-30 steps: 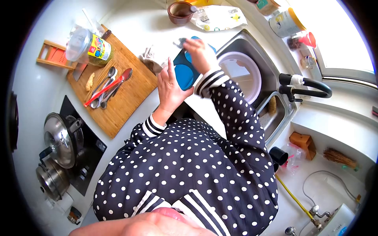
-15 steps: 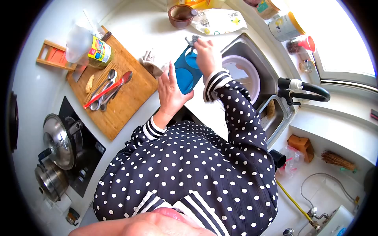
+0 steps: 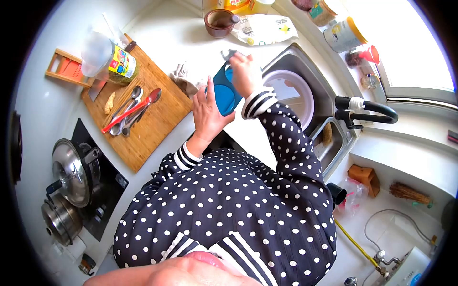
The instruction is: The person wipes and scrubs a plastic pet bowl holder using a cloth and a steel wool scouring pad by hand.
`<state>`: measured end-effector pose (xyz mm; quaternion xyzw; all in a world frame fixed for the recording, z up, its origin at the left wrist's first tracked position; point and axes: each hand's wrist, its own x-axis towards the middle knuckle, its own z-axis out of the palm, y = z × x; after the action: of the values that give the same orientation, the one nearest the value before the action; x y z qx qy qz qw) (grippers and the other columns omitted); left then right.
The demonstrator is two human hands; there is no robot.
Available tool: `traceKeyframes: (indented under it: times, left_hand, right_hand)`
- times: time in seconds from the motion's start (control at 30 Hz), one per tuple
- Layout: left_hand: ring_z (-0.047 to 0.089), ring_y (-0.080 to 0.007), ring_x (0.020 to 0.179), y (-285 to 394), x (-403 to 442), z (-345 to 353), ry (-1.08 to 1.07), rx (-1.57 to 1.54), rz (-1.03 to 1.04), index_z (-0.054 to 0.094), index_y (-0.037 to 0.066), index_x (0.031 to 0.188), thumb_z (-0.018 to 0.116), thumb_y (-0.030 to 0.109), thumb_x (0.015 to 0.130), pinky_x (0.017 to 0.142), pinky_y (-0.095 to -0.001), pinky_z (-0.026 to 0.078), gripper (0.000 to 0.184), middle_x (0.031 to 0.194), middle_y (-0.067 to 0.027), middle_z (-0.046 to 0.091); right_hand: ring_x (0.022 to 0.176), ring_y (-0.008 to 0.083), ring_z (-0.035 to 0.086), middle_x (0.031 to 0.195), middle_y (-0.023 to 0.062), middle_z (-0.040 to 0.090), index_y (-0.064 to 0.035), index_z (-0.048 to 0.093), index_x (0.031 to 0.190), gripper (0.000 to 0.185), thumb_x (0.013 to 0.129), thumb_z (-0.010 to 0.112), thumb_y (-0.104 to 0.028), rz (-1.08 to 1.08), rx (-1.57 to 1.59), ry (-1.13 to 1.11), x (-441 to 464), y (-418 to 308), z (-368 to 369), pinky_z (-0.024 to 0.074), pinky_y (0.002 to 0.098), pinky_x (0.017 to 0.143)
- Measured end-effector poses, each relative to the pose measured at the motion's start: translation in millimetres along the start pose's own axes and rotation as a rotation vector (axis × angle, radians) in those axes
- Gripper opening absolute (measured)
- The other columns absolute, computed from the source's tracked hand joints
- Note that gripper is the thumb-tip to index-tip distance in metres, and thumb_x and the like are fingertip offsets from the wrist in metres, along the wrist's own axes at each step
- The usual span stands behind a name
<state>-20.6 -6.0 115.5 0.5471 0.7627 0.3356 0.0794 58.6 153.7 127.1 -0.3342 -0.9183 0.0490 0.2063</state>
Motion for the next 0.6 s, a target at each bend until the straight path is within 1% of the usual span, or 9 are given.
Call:
traceKeyframes:
  times: [0.07, 0.1, 0.2, 0.27, 0.33, 0.4, 0.47, 0.53, 0.6]
  left_hand:
    - [0.042, -0.0367, 0.104, -0.6, 3.4, 0.7, 0.012, 0.004, 0.004, 0.011, 0.006, 0.148, 0.083, 0.030, 0.057, 0.094, -0.0452, 0.036, 0.118, 0.121, -0.0213, 0.042]
    - [0.042, -0.0368, 0.104, -1.6, 3.7, 1.6, 0.024, 0.002, 0.012, 0.011, 0.006, 0.148, 0.083, 0.030, 0.057, 0.094, -0.0452, 0.036, 0.118, 0.121, -0.0214, 0.042]
    - [0.042, -0.0372, 0.105, -0.5, 0.4, 1.9, 0.022, 0.004, 0.008, 0.013, 0.005, 0.148, 0.083, 0.030, 0.057, 0.093, -0.0456, 0.036, 0.117, 0.121, -0.0216, 0.042]
    - [0.042, -0.0376, 0.105, 0.7, 0.4, 0.6, 0.015, 0.010, 0.005, 0.013, 0.005, 0.147, 0.083, 0.030, 0.057, 0.093, -0.0459, 0.036, 0.117, 0.122, -0.0217, 0.041]
    - [0.042, -0.0377, 0.105, -1.5, -0.2, 2.1, 0.020, 0.009, 0.012, 0.014, 0.005, 0.147, 0.083, 0.031, 0.058, 0.093, -0.0462, 0.036, 0.116, 0.123, -0.0220, 0.041]
    - [0.042, -0.0378, 0.106, -1.2, -0.5, 1.4, 0.019, -0.005, 0.015, 0.014, 0.005, 0.147, 0.082, 0.031, 0.058, 0.093, -0.0463, 0.036, 0.115, 0.123, -0.0224, 0.041]
    - [0.042, -0.0375, 0.105, -1.5, -1.8, 2.4, 0.014, 0.019, 0.010, 0.014, 0.005, 0.147, 0.082, 0.031, 0.059, 0.093, -0.0461, 0.036, 0.114, 0.123, -0.0224, 0.040]
    - [0.042, -0.0372, 0.105, -0.4, 1.2, 4.4, 0.025, 0.022, 0.009, 0.014, 0.005, 0.147, 0.082, 0.031, 0.059, 0.093, -0.0458, 0.036, 0.114, 0.123, -0.0224, 0.040]
    - [0.042, -0.0370, 0.105, -0.9, -1.0, 2.1, 0.021, 0.015, 0.018, 0.014, 0.004, 0.147, 0.082, 0.031, 0.059, 0.093, -0.0455, 0.036, 0.115, 0.122, -0.0224, 0.041]
  right_hand:
    - [0.084, 0.0327, 0.060, 0.107, 0.0099, 0.067, -0.0050, 0.069, 0.093, 0.020, 0.077, 0.057, -0.003, -0.106, 0.052, 0.057, -7.8, -11.5, -5.6, 0.0482, 0.0377, 0.083]
    - [0.086, 0.0328, 0.060, 0.106, 0.0099, 0.067, -0.0050, 0.069, 0.093, 0.021, 0.077, 0.057, -0.003, 0.019, 0.046, 0.017, -4.0, 3.0, -2.5, 0.0486, 0.0375, 0.082]
    - [0.086, 0.0335, 0.060, 0.105, 0.0113, 0.067, -0.0047, 0.068, 0.096, 0.022, 0.078, 0.056, -0.002, 0.044, -0.048, 0.084, 1.1, 5.9, -3.0, 0.0487, 0.0381, 0.082]
    - [0.085, 0.0340, 0.061, 0.104, 0.0117, 0.067, -0.0040, 0.068, 0.096, 0.023, 0.077, 0.056, -0.002, -0.080, 0.050, 0.057, -4.8, -10.5, -0.2, 0.0483, 0.0389, 0.082]
    - [0.089, 0.0349, 0.060, 0.101, 0.0117, 0.066, -0.0032, 0.066, 0.091, 0.025, 0.069, 0.054, 0.002, 0.017, 0.043, -0.017, 0.7, -1.4, -1.6, 0.0477, 0.0392, 0.083]
    - [0.085, 0.0342, 0.059, 0.099, 0.0120, 0.067, -0.0033, 0.066, 0.089, 0.023, 0.070, 0.054, 0.001, 0.184, 0.095, 0.046, 11.9, 9.3, -9.1, 0.0476, 0.0393, 0.082]
    - [0.081, 0.0329, 0.059, 0.092, 0.0111, 0.065, -0.0030, 0.065, 0.082, 0.017, 0.069, 0.055, 0.002, 0.062, -0.056, -0.013, 8.3, -2.1, -3.7, 0.0470, 0.0387, 0.081]
    - [0.086, 0.0307, 0.062, 0.100, 0.0114, 0.067, -0.0057, 0.068, 0.093, 0.023, 0.074, 0.056, -0.001, -0.101, -0.072, -0.020, -1.0, -17.8, 2.6, 0.0468, 0.0367, 0.084]
    - [0.080, 0.0338, 0.062, 0.094, 0.0131, 0.068, -0.0054, 0.069, 0.091, 0.019, 0.077, 0.057, -0.005, 0.007, -0.006, -0.012, 8.5, 9.1, -3.5, 0.0491, 0.0389, 0.079]
